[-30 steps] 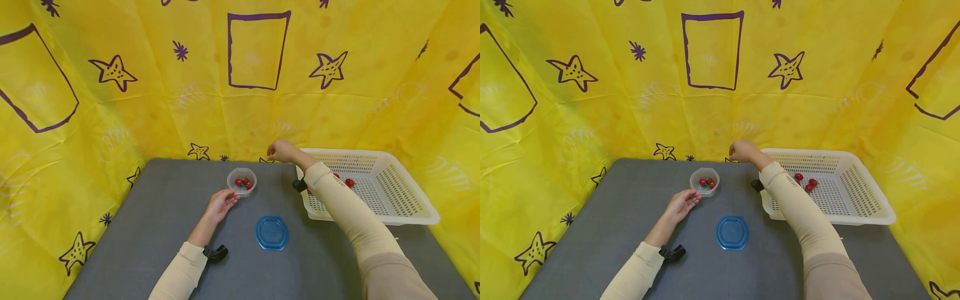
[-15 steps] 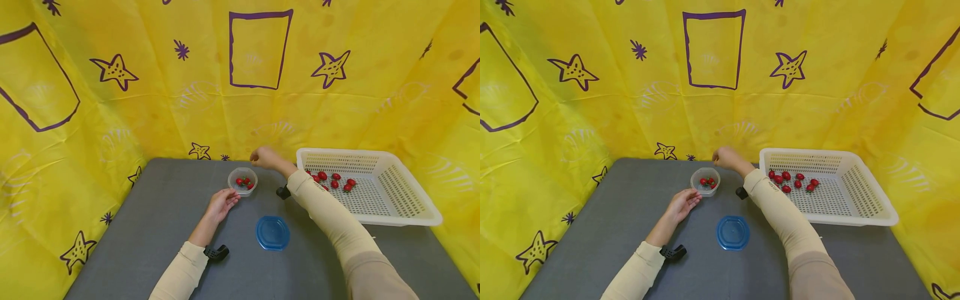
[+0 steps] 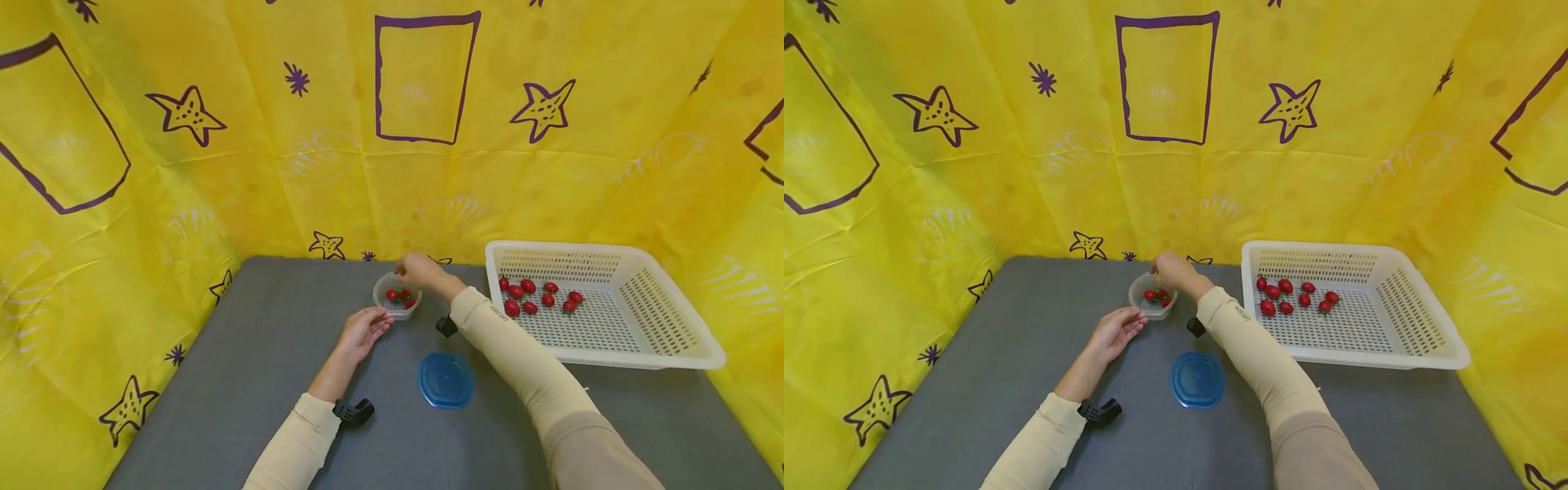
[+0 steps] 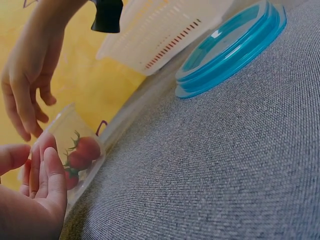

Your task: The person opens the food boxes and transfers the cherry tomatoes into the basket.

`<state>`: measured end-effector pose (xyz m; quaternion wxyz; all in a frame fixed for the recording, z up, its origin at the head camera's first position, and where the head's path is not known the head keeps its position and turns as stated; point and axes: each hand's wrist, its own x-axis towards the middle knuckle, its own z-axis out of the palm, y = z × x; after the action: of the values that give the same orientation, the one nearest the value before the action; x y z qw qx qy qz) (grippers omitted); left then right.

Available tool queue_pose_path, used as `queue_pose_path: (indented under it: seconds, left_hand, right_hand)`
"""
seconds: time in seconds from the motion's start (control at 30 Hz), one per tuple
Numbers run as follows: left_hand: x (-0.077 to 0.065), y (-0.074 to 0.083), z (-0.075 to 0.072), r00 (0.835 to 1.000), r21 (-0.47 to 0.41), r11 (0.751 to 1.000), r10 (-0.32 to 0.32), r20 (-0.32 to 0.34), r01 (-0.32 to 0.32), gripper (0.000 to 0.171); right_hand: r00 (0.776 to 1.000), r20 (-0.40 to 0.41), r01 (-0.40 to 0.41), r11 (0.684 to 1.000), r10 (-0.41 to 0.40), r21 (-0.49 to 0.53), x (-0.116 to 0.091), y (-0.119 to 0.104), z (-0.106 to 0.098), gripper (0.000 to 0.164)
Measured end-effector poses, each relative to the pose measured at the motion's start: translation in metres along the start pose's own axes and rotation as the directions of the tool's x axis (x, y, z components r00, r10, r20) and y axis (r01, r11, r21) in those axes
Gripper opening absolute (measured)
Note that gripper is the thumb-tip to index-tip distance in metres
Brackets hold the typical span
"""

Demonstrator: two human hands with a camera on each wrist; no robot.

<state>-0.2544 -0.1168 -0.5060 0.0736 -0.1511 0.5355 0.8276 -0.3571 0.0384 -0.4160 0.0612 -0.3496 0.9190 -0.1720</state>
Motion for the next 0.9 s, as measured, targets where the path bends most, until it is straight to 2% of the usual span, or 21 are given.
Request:
queue_pose_path:
  seconds: [0.37, 0.6, 0.9]
  left_hand:
    - [0.001, 0.0, -0.002, 0.999, -0.005, 1.0, 0.015, 0.032, -0.014, 0.006]
    - [-0.001, 0.002, -0.001, 0.999, 0.001, 1.0, 0.015, 0.032, -0.015, 0.006]
    - [-0.001, 0.002, 0.0, 0.999, -0.02, 1.0, 0.022, 0.026, -0.021, 0.006]
  right_hand:
    - [0.999, 0.017, -0.046, 0.999, 0.047, -0.028, 0.008, -0.014, 0.032, 0.022]
    - [1.0, -0.007, -0.018, 0.994, 0.018, -0.11, 0.009, -0.016, 0.045, 0.009]
    - [0.999, -0.042, -0.002, 0.981, -0.007, -0.195, 0.011, -0.015, 0.055, 0.008]
